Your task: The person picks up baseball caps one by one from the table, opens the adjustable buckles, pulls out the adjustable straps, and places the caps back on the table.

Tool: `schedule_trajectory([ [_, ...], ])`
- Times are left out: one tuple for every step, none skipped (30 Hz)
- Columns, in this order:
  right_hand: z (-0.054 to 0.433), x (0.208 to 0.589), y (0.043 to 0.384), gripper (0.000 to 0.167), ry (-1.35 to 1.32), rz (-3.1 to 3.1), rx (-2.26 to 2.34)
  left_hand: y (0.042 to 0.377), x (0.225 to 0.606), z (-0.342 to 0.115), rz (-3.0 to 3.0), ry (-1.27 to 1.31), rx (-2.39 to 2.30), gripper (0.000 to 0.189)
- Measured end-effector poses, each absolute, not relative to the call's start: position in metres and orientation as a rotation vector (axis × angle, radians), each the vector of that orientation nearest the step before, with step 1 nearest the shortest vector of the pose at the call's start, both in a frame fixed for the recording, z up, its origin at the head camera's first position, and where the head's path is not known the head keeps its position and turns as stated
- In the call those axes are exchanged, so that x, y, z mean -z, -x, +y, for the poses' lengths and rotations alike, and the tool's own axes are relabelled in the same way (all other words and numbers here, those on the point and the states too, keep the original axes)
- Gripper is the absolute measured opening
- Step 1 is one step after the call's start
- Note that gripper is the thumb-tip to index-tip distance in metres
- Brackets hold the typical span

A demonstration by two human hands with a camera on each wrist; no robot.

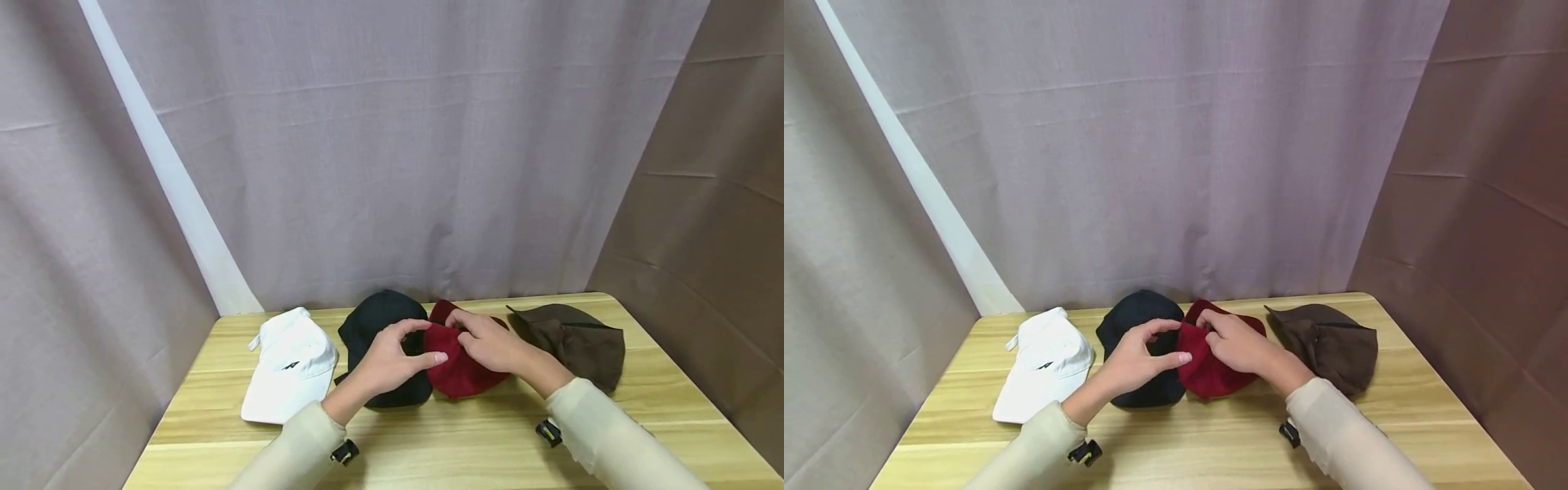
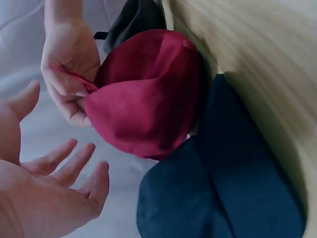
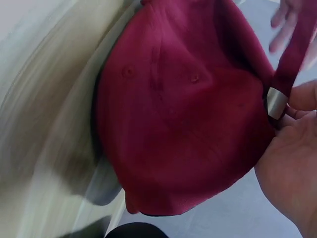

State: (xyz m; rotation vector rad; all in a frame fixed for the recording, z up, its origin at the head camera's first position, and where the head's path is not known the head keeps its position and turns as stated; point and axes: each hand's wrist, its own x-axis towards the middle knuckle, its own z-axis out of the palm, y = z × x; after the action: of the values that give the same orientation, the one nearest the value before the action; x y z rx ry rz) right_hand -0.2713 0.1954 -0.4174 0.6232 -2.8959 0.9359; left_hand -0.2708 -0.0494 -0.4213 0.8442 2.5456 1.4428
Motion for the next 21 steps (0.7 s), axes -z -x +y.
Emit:
schedule_trajectory([
  [0.194, 0.417, 0.271, 0.023, -0.644, -2.896, -0.922, 0.271, 0.420, -0.046, 2.573, -0.859, -1.386, 0.069],
  [0.192, 0.417, 0.270, 0.021, -0.664, -2.894, -0.906, 0.271, 0.420, -0.042, 2.606, -0.874, -1.317, 0.073],
  [0.191, 0.416, 0.269, 0.018, -0.684, -2.889, -0.894, 0.271, 0.420, -0.039, 2.638, -0.892, -1.239, 0.076],
  [0.190, 0.416, 0.268, 0.016, -0.716, -2.882, -0.884, 0.271, 0.420, -0.036, 2.662, -0.919, -1.171, 0.079],
  [0.189, 0.416, 0.268, 0.013, -0.740, -2.875, -0.875, 0.272, 0.420, -0.033, 2.684, -0.948, -1.109, 0.080],
  [0.189, 0.416, 0.267, 0.012, -0.763, -2.865, -0.865, 0.273, 0.421, -0.030, 2.705, -0.978, -1.058, 0.078],
  [0.189, 0.416, 0.266, 0.011, -0.783, -2.859, -0.857, 0.273, 0.421, -0.028, 2.733, -1.008, -1.015, 0.073],
  [0.189, 0.416, 0.265, 0.010, -0.795, -2.856, -0.846, 0.274, 0.422, -0.026, 2.765, -1.033, -0.975, 0.067],
  [0.190, 0.417, 0.265, 0.009, -0.810, -2.854, -0.842, 0.275, 0.423, -0.025, 2.796, -1.055, -0.948, 0.060],
  [0.190, 0.418, 0.264, 0.009, -0.822, -2.853, -0.838, 0.276, 0.424, -0.024, 2.826, -1.080, -0.932, 0.051],
  [0.191, 0.419, 0.263, 0.009, -0.826, -2.855, -0.836, 0.277, 0.425, -0.024, 2.855, -1.099, -0.919, 0.042],
  [0.192, 0.420, 0.263, 0.009, -0.830, -2.857, -0.833, 0.278, 0.425, -0.024, 2.881, -1.122, -0.909, 0.034],
  [0.192, 0.421, 0.262, 0.010, -0.835, -2.856, -0.831, 0.279, 0.426, -0.024, 2.902, -1.139, -0.894, 0.027],
  [0.192, 0.422, 0.262, 0.011, -0.843, -2.852, -0.831, 0.279, 0.427, -0.024, 2.916, -1.154, -0.875, 0.023],
  [0.193, 0.423, 0.262, 0.012, -0.852, -2.848, -0.828, 0.280, 0.428, -0.025, 2.927, -1.172, -0.862, 0.019],
  [0.193, 0.423, 0.262, 0.012, -0.859, -2.843, -0.822, 0.281, 0.428, -0.025, 2.932, -1.188, -0.847, 0.017],
  [0.193, 0.424, 0.261, 0.012, -0.867, -2.839, -0.815, 0.282, 0.429, -0.026, 2.935, -1.198, -0.838, 0.016],
  [0.193, 0.424, 0.261, 0.012, -0.870, -2.836, -0.805, 0.282, 0.430, -0.026, 2.934, -1.205, -0.833, 0.016],
  [0.193, 0.424, 0.261, 0.011, -0.877, -2.831, -0.796, 0.283, 0.430, -0.027, 2.929, -1.205, -0.832, 0.016],
  [0.193, 0.424, 0.260, 0.011, -0.882, -2.829, -0.787, 0.284, 0.431, -0.027, 2.923, -1.207, -0.838, 0.016],
  [0.193, 0.423, 0.260, 0.010, -0.885, -2.827, -0.783, 0.284, 0.431, -0.027, 2.915, -1.202, -0.851, 0.016],
])
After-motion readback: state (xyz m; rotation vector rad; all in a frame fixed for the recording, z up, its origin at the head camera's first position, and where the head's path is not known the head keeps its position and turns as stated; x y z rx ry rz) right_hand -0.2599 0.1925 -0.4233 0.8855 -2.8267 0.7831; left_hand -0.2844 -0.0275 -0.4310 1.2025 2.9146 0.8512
